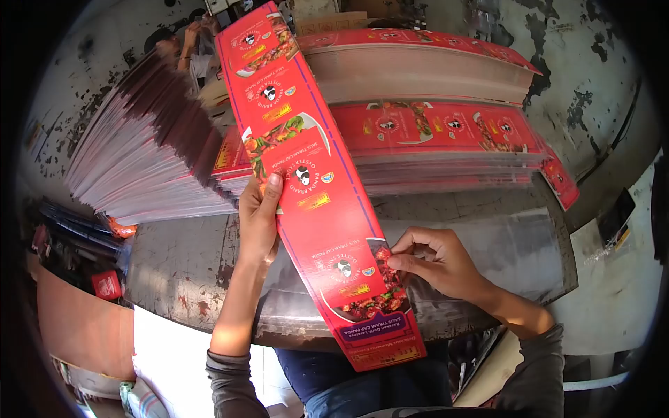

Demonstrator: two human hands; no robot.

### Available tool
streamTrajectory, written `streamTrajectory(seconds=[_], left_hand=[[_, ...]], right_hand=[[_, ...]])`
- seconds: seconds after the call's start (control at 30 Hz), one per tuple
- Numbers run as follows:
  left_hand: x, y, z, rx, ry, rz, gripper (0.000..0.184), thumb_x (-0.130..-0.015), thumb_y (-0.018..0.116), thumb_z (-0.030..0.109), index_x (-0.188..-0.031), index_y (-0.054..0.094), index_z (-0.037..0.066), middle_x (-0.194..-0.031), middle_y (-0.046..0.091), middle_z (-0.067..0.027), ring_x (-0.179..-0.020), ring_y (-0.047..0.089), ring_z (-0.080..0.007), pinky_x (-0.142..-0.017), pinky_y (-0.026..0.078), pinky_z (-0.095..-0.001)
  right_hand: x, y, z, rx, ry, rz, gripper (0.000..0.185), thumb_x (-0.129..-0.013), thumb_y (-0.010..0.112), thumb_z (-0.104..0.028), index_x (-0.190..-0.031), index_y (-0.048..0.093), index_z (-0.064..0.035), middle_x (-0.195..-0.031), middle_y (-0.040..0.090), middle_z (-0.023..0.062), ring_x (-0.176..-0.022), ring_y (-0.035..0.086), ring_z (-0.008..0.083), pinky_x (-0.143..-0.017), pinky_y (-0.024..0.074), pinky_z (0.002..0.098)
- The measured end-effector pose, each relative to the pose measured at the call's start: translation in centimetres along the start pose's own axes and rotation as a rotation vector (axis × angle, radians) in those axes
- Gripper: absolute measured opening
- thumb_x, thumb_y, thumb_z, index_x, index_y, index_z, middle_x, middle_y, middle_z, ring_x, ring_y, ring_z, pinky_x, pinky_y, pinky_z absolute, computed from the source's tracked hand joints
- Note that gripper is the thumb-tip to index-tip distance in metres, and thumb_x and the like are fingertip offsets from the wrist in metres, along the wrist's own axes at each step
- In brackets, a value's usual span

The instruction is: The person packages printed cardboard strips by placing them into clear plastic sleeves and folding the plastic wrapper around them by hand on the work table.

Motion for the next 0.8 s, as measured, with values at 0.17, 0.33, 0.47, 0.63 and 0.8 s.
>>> streamTrajectory(seconds=[0.17,0.33,0.47,0.63,0.8], left_hand=[[0.5,0.7,-0.5,0.116,-0.077,-0.002,0.037,-0.095,0.048,0.026,-0.123,0.046,0.002,-0.113,0.059,-0.0082,-0.100,0.057,-0.0124,-0.085,0.048,-0.0288],[1.1,2.2,0.3,0.187,-0.009,-0.098,0.051,-0.096,0.044,0.029,-0.138,0.032,0.003,-0.134,0.044,-0.0087,-0.123,0.041,-0.0170,-0.103,0.032,-0.0333],[1.5,2.7,1.4,0.064,0.115,-0.152,0.062,-0.096,0.043,0.028,-0.144,0.013,0.004,-0.147,0.025,-0.0093,-0.131,0.029,-0.0171,-0.107,0.024,-0.0323],[1.7,2.4,1.5,0.047,0.130,-0.157,0.059,-0.096,0.042,0.023,-0.143,0.013,0.001,-0.147,0.025,-0.0080,-0.132,0.026,-0.0149,-0.108,0.020,-0.0306],[1.6,2.5,1.4,0.038,0.139,-0.152,0.057,-0.096,0.042,0.019,-0.143,0.014,0.002,-0.150,0.017,-0.0079,-0.135,0.019,-0.0151,-0.110,0.016,-0.0315]], right_hand=[[-0.2,-1.1,0.5,0.091,-0.018,0.123,0.015,-0.085,0.063,-0.011,-0.085,0.058,0.0028,-0.076,0.061,0.0063,-0.070,0.060,0.0085,-0.057,0.0526,0.0236],[-0.5,-1.5,1.2,0.030,0.047,0.126,0.015,-0.086,0.063,-0.011,-0.086,0.057,0.0029,-0.076,0.061,0.0069,-0.068,0.059,0.0085,-0.056,0.0522,0.0240],[-0.5,-1.4,1.1,0.036,0.080,0.092,0.014,-0.086,0.061,-0.009,-0.089,0.057,0.0040,-0.080,0.061,0.0078,-0.073,0.059,0.0095,-0.062,0.0522,0.0250],[-0.4,-1.0,1.0,0.061,0.051,0.124,0.020,-0.087,0.060,-0.006,-0.103,0.057,0.0055,-0.088,0.062,0.0084,-0.087,0.059,0.0119,-0.078,0.0505,0.0260],[-0.3,-1.2,0.8,0.108,-0.029,0.119,0.031,-0.088,0.057,-0.005,-0.117,0.053,0.0029,-0.101,0.061,0.0100,-0.094,0.058,0.0129,-0.082,0.0494,0.0280]])
Point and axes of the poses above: each hand's wrist, its own x-axis away from the middle knuckle, its own y-axis out of the palm, z = x × y, the point moved 7 cm from there along -x, towards the middle knuckle
